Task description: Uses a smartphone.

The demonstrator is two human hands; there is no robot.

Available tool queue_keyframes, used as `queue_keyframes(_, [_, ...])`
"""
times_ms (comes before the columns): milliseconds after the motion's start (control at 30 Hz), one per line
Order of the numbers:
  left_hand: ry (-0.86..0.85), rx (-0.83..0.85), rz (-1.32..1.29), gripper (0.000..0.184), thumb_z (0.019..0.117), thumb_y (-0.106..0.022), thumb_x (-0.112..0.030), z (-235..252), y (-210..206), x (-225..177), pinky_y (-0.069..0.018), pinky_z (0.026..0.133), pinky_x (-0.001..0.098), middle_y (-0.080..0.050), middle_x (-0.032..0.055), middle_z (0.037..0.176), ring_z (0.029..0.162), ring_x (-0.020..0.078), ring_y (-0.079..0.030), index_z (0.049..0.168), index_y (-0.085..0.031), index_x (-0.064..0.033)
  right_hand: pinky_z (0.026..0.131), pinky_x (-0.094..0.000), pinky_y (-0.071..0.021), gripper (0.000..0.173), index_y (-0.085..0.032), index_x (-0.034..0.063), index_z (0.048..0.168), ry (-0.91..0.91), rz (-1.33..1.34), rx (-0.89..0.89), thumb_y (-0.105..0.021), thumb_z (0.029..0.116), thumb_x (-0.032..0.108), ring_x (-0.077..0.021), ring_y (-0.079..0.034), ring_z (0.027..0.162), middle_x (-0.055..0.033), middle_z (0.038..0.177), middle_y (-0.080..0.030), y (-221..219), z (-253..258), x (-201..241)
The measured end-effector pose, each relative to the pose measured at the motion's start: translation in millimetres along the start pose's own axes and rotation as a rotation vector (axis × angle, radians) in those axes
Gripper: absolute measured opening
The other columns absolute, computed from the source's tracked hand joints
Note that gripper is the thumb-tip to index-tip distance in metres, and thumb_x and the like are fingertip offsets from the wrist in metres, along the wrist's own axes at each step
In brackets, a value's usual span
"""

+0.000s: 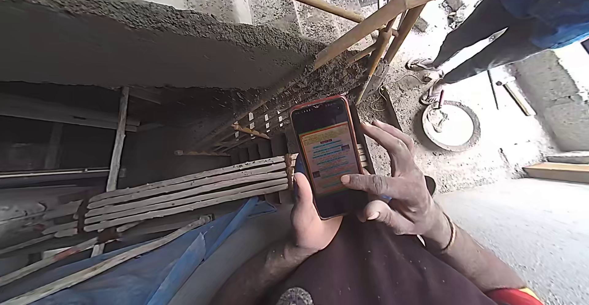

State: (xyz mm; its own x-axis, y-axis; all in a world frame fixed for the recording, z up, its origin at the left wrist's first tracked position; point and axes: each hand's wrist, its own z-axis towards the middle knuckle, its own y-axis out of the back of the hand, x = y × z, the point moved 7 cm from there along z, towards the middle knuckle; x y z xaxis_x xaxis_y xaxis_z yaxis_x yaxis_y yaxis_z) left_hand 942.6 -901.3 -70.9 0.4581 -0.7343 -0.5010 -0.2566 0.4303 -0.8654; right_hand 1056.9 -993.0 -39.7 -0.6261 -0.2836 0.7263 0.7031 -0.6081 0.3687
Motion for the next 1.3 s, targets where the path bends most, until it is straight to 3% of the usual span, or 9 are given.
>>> queue_keyframes(1300, [0.010,0.013,-0.023,0.060,0.1000,-0.050,-0.058,-1.4,2.3,0.4,-0.0501,0.105,0.0495,-0.065,0.0139,0.131,0.124,0.0264,-0.062,0.138,-0.057,-0.0119,0.125,-0.0571,-0.0217,0.045,-0.075,0.0332,0.117,-0.001,0.002,0.007,-0.048,0.0997,0.065,-0.0362,-0.019,0.155,-0.0133,0.163,-0.035,-0.6,1.4,1.2])
